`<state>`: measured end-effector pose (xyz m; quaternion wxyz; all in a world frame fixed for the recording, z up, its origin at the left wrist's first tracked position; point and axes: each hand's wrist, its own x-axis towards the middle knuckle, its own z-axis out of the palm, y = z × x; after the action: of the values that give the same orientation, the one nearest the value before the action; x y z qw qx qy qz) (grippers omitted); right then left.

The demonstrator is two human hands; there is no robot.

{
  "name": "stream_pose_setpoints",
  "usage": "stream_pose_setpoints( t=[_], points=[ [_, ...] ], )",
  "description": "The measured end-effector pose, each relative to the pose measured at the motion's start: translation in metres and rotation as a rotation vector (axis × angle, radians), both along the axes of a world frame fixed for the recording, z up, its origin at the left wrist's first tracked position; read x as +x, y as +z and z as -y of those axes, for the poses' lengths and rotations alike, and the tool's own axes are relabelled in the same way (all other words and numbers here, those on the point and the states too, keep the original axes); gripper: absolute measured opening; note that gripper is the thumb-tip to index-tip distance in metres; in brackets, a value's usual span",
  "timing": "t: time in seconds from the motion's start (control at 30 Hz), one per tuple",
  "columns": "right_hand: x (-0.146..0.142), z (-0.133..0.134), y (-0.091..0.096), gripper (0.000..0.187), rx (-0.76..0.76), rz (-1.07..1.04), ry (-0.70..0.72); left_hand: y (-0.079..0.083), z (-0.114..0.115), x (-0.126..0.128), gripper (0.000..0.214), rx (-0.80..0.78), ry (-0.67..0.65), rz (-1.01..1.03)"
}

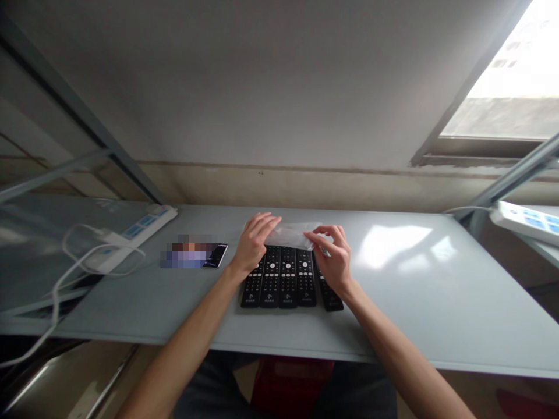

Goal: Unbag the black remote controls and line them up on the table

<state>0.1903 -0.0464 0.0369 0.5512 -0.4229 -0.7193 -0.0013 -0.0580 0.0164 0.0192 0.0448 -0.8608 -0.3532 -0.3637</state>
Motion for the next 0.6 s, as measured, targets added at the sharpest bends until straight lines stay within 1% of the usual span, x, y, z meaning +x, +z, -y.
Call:
stream_pose_setpoints(
  t=[0.1,0.17,0.23,0.33,0.4,0.47,0.6],
  points=[
    [0.002,-0.005,-0.006,0.039,-0.054,0.019,0.009,-0.001,-0.002,-0.001,0.066,0.003,0.033,-0.013],
    [0.002,-0.008,-0.011,0.036,-0.085,0.033,0.029,-0.002,-0.002,0.000,0.056,0.014,0.036,-0.029],
    [0.000,-0.010,-0.015,0.031,-0.107,0.051,0.067,-0.002,0.000,0.003,0.047,0.022,0.004,-0.060],
    [-0.004,-0.010,-0.018,0.030,-0.140,0.109,0.148,-0.001,0.005,0.010,0.040,0.024,-0.078,-0.127],
    [-0.006,-0.009,-0.018,0.032,-0.152,0.146,0.182,0.000,0.008,0.012,0.036,0.023,-0.114,-0.153],
    [-0.007,-0.006,-0.015,0.033,-0.139,0.147,0.175,0.001,0.010,0.013,0.034,0.020,-0.124,-0.137],
    [-0.007,-0.003,-0.008,0.024,-0.070,0.064,0.120,0.002,0.010,0.010,0.028,0.020,-0.095,-0.025]
  ],
)
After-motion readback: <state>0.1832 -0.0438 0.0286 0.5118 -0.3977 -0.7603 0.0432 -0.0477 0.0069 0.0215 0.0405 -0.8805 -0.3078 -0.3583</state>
